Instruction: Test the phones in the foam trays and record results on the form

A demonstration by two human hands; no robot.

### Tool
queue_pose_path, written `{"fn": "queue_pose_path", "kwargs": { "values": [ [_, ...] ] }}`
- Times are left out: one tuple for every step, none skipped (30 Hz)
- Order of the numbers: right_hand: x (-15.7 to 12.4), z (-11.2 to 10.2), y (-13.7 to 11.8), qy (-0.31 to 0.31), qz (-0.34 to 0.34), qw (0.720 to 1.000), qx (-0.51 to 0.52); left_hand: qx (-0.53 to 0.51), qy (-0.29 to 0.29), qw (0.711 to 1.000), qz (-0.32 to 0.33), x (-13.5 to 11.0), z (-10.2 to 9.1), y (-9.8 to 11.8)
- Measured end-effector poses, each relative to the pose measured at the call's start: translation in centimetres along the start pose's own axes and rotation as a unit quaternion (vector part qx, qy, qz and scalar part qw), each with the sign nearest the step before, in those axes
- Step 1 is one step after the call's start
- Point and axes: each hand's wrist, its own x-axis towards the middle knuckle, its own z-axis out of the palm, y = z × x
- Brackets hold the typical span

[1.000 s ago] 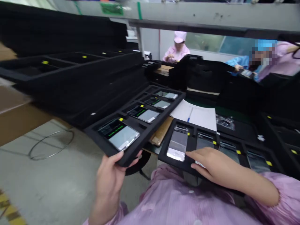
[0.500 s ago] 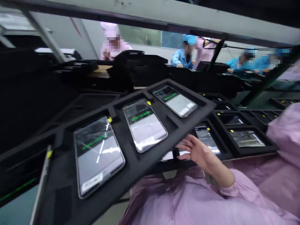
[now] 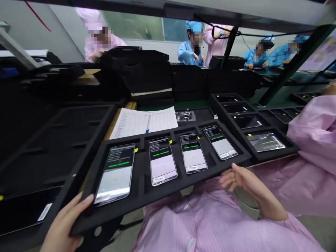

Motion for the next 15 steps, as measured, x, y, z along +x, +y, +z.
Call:
{"fn": "queue_pose_path", "kwargs": {
  "values": [
    [-0.5, -0.4, -0.5, -0.013, 0.014, 0.999, -0.041, 0.053, -0.002, 0.999, 0.005, 0.3, -0.1, 0.4],
    [-1.0, -0.6, -1.0, -0.026, 0.015, 0.996, -0.084, 0.105, -0.002, 0.994, 0.017, 0.5, -0.1, 1.0],
    [-1.4, -0.7, -1.7, -0.034, 0.001, 0.991, -0.127, 0.149, -0.004, 0.988, 0.040, 0.7, 0.0, 1.7],
    [-1.7, -0.6, -2.4, -0.032, -0.028, 0.985, -0.165, 0.185, -0.005, 0.980, 0.075, 0.8, 0.2, 2.5],
    [-1.8, -0.3, -3.0, -0.020, -0.066, 0.978, -0.197, 0.220, -0.013, 0.968, 0.117, 0.9, 0.6, 3.3],
    [-1.8, 0.2, -3.5, 0.002, -0.110, 0.970, -0.217, 0.250, -0.028, 0.954, 0.163, 1.0, 1.2, 4.0],
    [-1.5, 1.0, -3.9, 0.027, -0.154, 0.961, -0.228, 0.291, -0.044, 0.933, 0.209, 1.3, 1.9, 4.7],
    [-1.0, 2.0, -4.1, 0.046, -0.189, 0.953, -0.233, 0.330, -0.059, 0.908, 0.250, 1.7, 2.7, 5.2],
    [-0.5, 3.0, -4.1, 0.049, -0.214, 0.947, -0.236, 0.346, -0.064, 0.899, 0.262, 2.3, 3.5, 5.6],
    [0.0, 4.2, -4.0, 0.035, -0.229, 0.942, -0.242, 0.365, -0.068, 0.888, 0.271, 2.9, 4.4, 5.9],
    [0.6, 5.4, -3.8, 0.006, -0.238, 0.938, -0.252, 0.389, -0.078, 0.872, 0.286, 3.7, 5.1, 6.0],
    [1.1, 6.5, -3.5, -0.029, -0.244, 0.932, -0.266, 0.400, -0.091, 0.863, 0.296, 4.5, 5.7, 6.1],
    [1.5, 7.5, -3.2, -0.065, -0.252, 0.924, -0.281, 0.406, -0.105, 0.856, 0.303, 5.2, 6.3, 6.1],
    [1.9, 8.4, -3.0, -0.096, -0.263, 0.914, -0.294, 0.406, -0.118, 0.852, 0.309, 5.9, 6.7, 6.1],
    [2.2, 9.1, -2.7, -0.120, -0.275, 0.904, -0.305, 0.401, -0.128, 0.852, 0.311, 6.5, 7.0, 6.1]
  ]
}}
